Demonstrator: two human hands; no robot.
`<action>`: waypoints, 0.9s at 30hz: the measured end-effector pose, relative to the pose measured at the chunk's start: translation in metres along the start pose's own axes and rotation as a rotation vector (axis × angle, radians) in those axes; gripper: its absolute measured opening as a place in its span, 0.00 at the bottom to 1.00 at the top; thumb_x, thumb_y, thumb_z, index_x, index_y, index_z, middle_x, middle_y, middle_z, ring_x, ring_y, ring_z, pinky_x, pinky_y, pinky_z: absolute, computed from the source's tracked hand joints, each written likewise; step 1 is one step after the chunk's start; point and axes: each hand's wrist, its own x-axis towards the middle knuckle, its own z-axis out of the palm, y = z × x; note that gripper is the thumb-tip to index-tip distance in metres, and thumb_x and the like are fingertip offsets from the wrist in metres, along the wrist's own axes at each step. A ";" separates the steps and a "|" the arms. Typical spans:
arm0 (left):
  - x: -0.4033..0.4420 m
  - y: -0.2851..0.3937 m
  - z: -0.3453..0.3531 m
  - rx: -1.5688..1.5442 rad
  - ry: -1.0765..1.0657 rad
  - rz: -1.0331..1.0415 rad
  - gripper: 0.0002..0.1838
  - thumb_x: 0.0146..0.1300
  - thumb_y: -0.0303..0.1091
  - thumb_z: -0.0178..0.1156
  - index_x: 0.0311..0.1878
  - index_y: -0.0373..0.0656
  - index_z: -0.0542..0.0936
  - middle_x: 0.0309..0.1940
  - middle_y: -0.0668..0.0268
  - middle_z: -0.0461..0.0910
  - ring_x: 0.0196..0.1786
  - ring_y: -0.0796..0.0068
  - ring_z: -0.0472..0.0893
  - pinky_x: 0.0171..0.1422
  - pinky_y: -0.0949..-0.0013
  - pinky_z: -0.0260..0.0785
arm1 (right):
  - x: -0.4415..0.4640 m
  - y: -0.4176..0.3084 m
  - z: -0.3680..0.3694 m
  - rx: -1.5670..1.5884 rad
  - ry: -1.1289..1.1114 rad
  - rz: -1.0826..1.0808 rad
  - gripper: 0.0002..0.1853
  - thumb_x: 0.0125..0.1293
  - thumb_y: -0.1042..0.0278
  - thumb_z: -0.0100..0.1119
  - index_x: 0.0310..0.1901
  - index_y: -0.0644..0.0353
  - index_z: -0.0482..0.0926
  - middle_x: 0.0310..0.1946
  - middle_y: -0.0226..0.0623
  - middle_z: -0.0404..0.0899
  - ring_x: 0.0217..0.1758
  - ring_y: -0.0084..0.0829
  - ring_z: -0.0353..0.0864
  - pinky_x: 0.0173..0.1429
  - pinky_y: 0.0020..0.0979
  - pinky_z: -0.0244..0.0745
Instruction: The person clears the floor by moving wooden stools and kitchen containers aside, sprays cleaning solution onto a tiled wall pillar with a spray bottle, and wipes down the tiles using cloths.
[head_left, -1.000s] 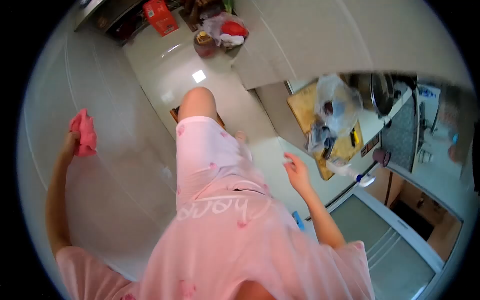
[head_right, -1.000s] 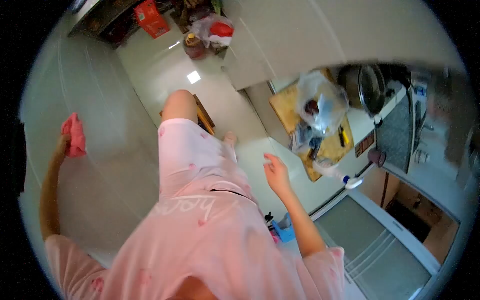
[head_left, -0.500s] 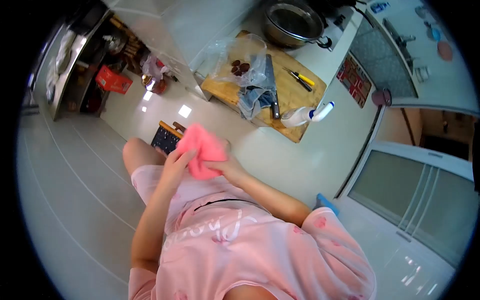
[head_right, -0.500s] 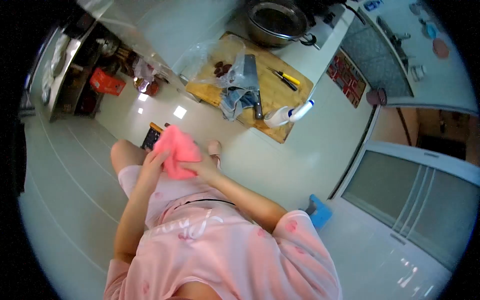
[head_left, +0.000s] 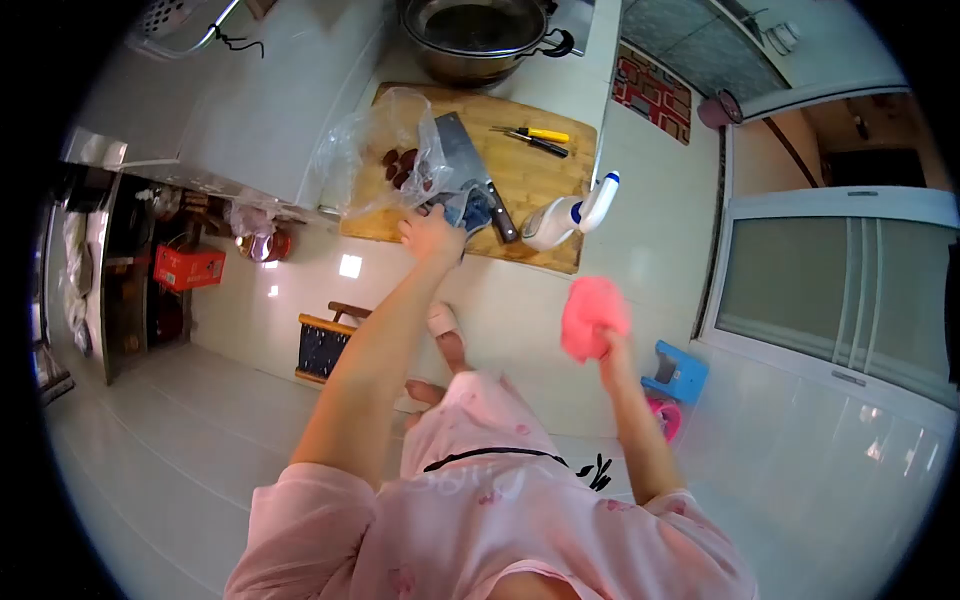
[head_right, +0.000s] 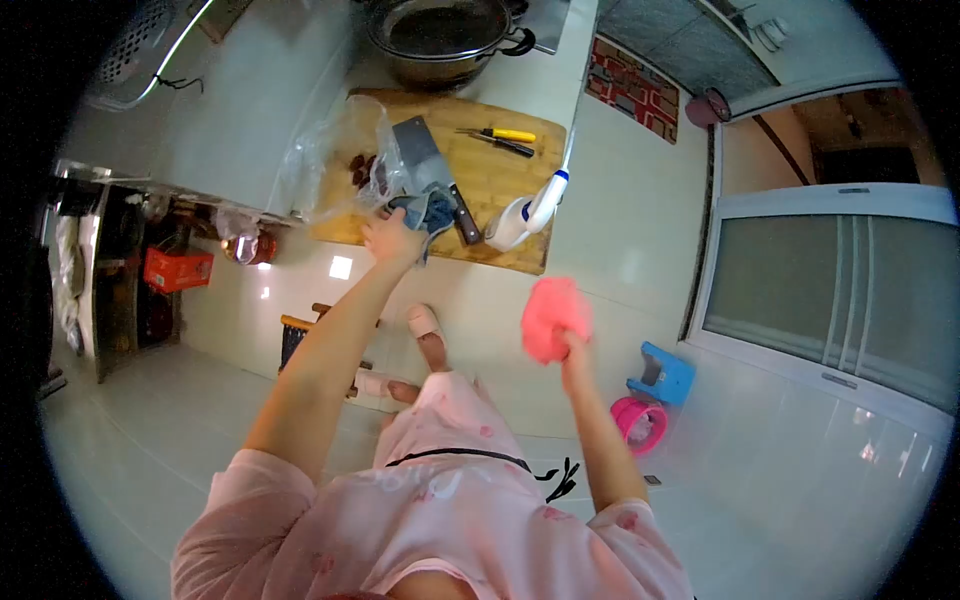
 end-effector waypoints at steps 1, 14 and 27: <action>-0.002 -0.004 -0.001 -0.099 0.011 0.065 0.34 0.43 0.42 0.71 0.56 0.39 0.77 0.55 0.50 0.73 0.57 0.50 0.69 0.60 0.57 0.66 | 0.021 -0.013 -0.005 -0.095 -0.019 -0.111 0.20 0.56 0.71 0.57 0.53 0.62 0.76 0.46 0.33 0.80 0.48 0.26 0.79 0.49 0.30 0.75; -0.201 -0.188 -0.141 -1.682 -0.252 -0.406 0.25 0.48 0.18 0.51 0.54 0.38 0.71 0.44 0.62 0.79 0.46 0.67 0.80 0.54 0.67 0.74 | 0.264 -0.041 0.033 -0.620 -0.049 -0.522 0.55 0.45 0.67 0.70 0.75 0.57 0.47 0.72 0.48 0.55 0.72 0.46 0.58 0.70 0.48 0.58; -0.311 -0.305 -0.186 -1.919 0.052 -0.590 0.23 0.64 0.30 0.52 0.63 0.40 0.68 0.53 0.58 0.78 0.52 0.62 0.81 0.59 0.59 0.75 | 0.134 -0.076 0.148 -0.648 -0.229 -0.915 0.39 0.57 0.75 0.69 0.67 0.64 0.58 0.55 0.48 0.71 0.54 0.37 0.77 0.58 0.36 0.75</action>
